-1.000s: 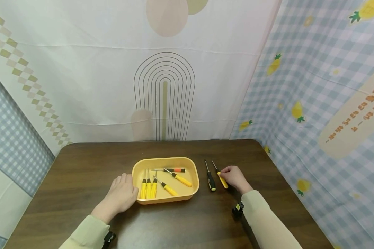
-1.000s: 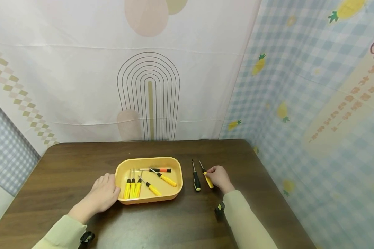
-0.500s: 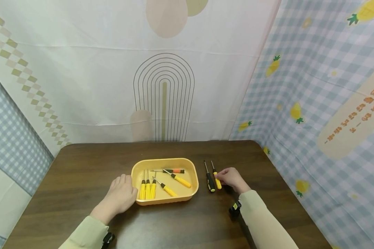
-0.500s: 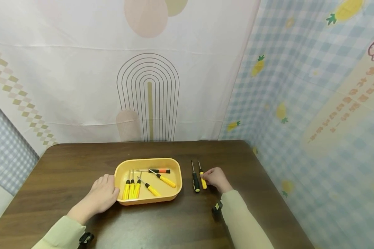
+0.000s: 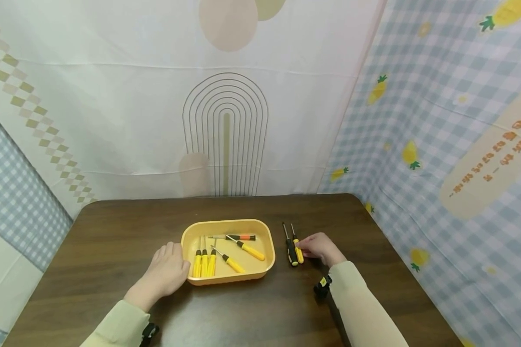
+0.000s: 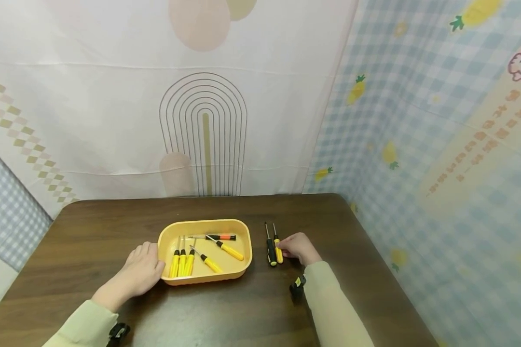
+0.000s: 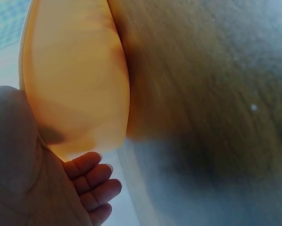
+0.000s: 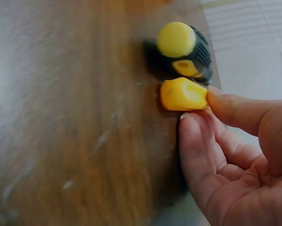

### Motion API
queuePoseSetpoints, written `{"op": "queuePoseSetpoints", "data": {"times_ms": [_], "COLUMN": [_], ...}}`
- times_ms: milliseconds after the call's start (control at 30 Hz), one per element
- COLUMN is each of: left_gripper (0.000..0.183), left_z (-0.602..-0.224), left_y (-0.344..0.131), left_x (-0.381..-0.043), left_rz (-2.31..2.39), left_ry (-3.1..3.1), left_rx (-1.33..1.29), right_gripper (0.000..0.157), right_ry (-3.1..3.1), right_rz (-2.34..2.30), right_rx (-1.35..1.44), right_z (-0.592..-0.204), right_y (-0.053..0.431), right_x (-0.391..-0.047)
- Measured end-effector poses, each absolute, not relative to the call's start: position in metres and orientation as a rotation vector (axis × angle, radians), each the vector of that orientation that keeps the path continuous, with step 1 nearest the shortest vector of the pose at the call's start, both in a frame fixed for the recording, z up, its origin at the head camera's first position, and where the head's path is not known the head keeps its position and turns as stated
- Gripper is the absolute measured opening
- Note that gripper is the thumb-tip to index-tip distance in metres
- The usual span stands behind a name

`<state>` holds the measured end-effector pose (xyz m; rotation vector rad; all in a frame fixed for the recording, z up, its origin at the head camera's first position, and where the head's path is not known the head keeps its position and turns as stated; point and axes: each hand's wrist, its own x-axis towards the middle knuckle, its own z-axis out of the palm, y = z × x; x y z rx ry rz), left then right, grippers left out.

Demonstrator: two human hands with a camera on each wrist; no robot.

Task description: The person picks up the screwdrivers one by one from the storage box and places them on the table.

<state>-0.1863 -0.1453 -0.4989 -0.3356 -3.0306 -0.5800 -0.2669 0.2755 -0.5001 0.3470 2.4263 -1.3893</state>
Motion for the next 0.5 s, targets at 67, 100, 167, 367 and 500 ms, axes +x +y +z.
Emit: {"op": "queuePoseSetpoints", "data": {"times_ms": [67, 100, 167, 367, 500], "left_gripper": [0.034, 0.034, 0.034, 0.035, 0.034], "left_z": [-0.4985, -0.4981, -0.4982, -0.4979, -0.4968], "left_y": [-0.146, -0.1461, -0.1471, -0.1463, -0.1459], "left_x": [-0.1877, -0.1883, -0.1886, -0.1889, -0.1893], "left_rz": [-0.589, -0.591, -0.597, -0.609, -0.609], "left_ry": [-3.035, -3.037, -3.039, -3.047, -3.061], "left_rx": [-0.339, -0.34, -0.333, -0.325, -0.318], "right_gripper": [0.018, 0.019, 0.02, 0.023, 0.022], "right_ry": [2.424, 2.422, 2.421, 2.396, 2.381], "right_rz": [-1.384, -1.384, -1.384, -1.404, -1.413], "right_rx": [0.37, 0.375, 0.37, 0.399, 0.415], "right_z": [-0.5004, -0.5007, -0.5018, -0.5034, -0.5019], "right_y": [0.2752, 0.2753, 0.2745, 0.2761, 0.2757], "right_x": [-0.2682, -0.2689, -0.2698, -0.2702, -0.2709]}}
